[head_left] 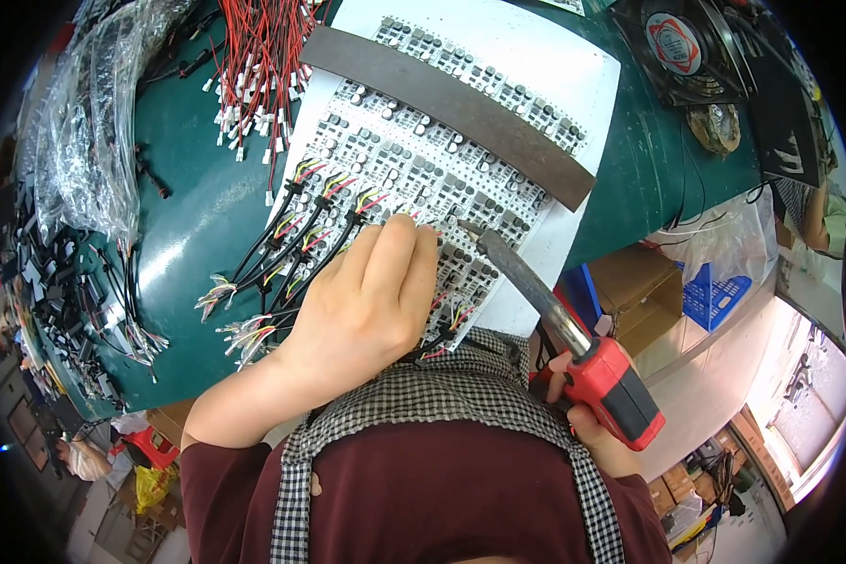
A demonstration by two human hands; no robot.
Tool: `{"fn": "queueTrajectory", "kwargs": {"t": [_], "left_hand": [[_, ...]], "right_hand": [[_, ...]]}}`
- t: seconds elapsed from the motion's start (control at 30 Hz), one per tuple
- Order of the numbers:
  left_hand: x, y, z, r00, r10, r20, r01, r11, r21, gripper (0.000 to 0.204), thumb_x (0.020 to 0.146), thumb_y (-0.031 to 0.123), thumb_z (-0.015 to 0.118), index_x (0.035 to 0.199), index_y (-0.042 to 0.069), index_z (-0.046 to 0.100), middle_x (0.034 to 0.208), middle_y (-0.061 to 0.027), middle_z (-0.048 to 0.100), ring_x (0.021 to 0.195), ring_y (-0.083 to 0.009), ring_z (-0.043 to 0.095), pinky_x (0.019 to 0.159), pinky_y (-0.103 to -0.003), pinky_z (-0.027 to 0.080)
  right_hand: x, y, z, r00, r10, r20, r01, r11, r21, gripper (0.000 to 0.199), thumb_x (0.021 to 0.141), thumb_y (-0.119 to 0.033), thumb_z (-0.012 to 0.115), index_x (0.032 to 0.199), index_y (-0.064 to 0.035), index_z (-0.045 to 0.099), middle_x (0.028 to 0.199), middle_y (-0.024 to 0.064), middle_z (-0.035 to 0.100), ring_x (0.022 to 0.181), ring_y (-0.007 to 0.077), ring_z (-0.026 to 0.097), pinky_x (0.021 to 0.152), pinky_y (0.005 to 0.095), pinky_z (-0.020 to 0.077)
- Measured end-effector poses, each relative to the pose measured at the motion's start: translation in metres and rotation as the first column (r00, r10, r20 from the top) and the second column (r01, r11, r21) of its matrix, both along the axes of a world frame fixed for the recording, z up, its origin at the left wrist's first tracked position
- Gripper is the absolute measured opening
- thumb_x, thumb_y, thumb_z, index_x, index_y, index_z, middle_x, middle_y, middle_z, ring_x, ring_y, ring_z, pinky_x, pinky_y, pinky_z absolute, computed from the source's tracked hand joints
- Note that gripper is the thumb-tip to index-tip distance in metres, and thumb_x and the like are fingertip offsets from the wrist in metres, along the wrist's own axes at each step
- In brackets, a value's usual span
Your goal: The person solders wire harnesses onto circuit boards using a soldering iron.
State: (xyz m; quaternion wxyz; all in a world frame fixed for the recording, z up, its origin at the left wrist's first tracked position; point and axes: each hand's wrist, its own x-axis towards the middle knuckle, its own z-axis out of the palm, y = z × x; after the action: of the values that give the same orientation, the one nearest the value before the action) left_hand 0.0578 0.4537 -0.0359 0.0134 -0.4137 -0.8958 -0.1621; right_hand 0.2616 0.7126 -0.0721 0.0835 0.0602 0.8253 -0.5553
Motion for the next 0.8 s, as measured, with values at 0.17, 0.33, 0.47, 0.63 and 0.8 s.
{"fn": "queueTrajectory", "kwargs": {"t": [0.17, 0.33, 0.47, 0.63, 0.8], "left_hand": [[-0.004, -0.001, -0.003, 0.995, -0.028, -0.095, 0.028, 1.000, -0.007, 0.029, 0.071, 0.003, 0.059, 0.098, -0.008, 0.059, 0.092, -0.0114, 0.051, 0.074, -0.0190, 0.055, 0.058, -0.025, 0.049], [-0.002, -0.004, -0.011, 0.996, -0.019, -0.086, 0.024, 0.998, 0.063, 0.032, 0.070, 0.003, 0.059, 0.101, -0.008, 0.059, 0.097, -0.0127, 0.052, 0.075, -0.0201, 0.055, 0.060, -0.026, 0.049], [-0.001, -0.006, -0.013, 0.994, -0.035, -0.099, 0.045, 0.994, 0.104, 0.034, 0.071, 0.003, 0.060, 0.102, -0.008, 0.060, 0.102, -0.0139, 0.054, 0.076, -0.0209, 0.056, 0.061, -0.026, 0.050], [0.002, -0.004, -0.016, 0.999, 0.019, -0.042, -0.012, 0.985, 0.174, 0.031, 0.072, 0.001, 0.061, 0.101, -0.007, 0.061, 0.100, -0.0141, 0.054, 0.077, -0.0220, 0.059, 0.060, -0.028, 0.051], [0.008, 0.001, -0.020, 0.996, 0.084, -0.044, -0.074, 0.980, 0.183, 0.030, 0.072, 0.000, 0.060, 0.101, -0.008, 0.061, 0.097, -0.0142, 0.053, 0.079, -0.0235, 0.060, 0.061, -0.029, 0.052]], "right_hand": [[0.000, 0.003, -0.001, 0.999, 0.038, -0.014, -0.038, 0.999, 0.012, 0.079, 0.069, -0.037, 0.081, 0.122, 0.0107, 0.047, 0.101, 0.0171, 0.065, 0.086, 0.0297, 0.067, 0.075, 0.0356, 0.0525], [-0.002, -0.003, -0.004, 0.998, 0.012, -0.063, -0.012, 1.000, -0.011, 0.072, 0.075, -0.037, 0.076, 0.120, 0.0108, 0.049, 0.093, 0.0137, 0.067, 0.081, 0.0289, 0.068, 0.077, 0.0360, 0.0528], [-0.010, -0.006, 0.001, 0.995, 0.014, -0.103, -0.013, 1.000, 0.011, 0.060, 0.080, -0.032, 0.073, 0.119, 0.0074, 0.051, 0.086, 0.0108, 0.068, 0.079, 0.0260, 0.068, 0.075, 0.0343, 0.0537], [-0.015, -0.007, 0.008, 0.998, 0.001, -0.059, 0.000, 1.000, 0.021, 0.047, 0.077, -0.025, 0.074, 0.112, 0.0021, 0.058, 0.088, 0.0110, 0.068, 0.081, 0.0252, 0.068, 0.072, 0.0329, 0.0548], [-0.004, -0.005, 0.002, 0.996, -0.073, 0.047, 0.069, 0.994, 0.084, 0.035, 0.069, -0.022, 0.080, 0.097, -0.0049, 0.067, 0.094, 0.0140, 0.067, 0.084, 0.0290, 0.067, 0.068, 0.0352, 0.0555]]}}
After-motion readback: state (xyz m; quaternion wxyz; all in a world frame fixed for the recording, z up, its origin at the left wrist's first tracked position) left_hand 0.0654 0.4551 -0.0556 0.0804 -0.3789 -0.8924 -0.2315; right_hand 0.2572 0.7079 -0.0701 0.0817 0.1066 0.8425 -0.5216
